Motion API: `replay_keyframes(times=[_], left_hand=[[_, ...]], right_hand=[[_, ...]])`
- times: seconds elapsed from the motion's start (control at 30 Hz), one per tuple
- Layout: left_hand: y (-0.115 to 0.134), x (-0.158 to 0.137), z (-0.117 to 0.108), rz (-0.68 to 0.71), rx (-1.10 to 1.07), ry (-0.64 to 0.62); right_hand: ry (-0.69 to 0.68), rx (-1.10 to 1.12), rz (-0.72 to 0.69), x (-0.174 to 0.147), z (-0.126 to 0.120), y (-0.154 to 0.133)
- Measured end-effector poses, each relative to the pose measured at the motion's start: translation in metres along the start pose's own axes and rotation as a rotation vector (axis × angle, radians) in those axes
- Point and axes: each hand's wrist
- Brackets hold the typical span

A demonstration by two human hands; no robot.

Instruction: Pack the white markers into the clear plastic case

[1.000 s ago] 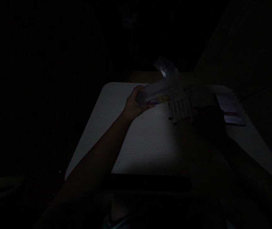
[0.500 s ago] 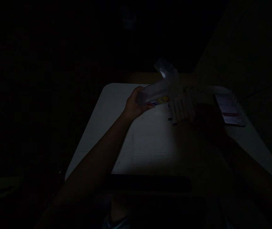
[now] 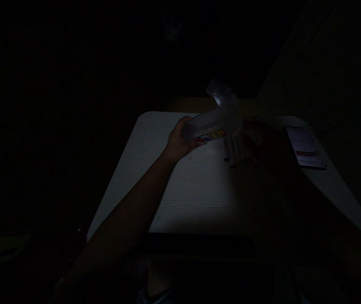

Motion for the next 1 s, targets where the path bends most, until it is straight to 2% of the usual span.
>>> replay_keyframes(times=[0.13,0.37,0.53,0.67,0.8,1.0], left_hand=[[0.000,0.001,0.000,0.009,-0.007,-0.004],[0.004,0.001,0.000,-0.083,-0.037,-0.035],[-0.001,0.001,0.003,-0.056,-0.035,0.008],[-0.008,0.000,0.005,-0.032,-0.018,0.058],[-0.008,-0.002,0.003,-0.046,0.008,0.051],[-0.010,0.001,0.001,0.087,0.026,0.075]], right_hand=[[-0.004,-0.021,0.008,0.007,0.002,-0.003],[-0.051,-0.068,0.019,0.019,-0.002,-0.014],[-0.085,-0.117,0.031,0.025,-0.006,-0.021],[-0.115,-0.158,-0.025,0.029,-0.009,-0.026],[-0.118,-0.183,-0.056,0.032,-0.008,-0.033],[-0.100,-0.162,-0.119,0.036,0.000,-0.035]])
Point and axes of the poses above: each hand's wrist, its own x-axis towards the middle knuckle, its own z-axis out of the palm, y = z × x, and after that the axes turned 12 degrees about x, right-handed
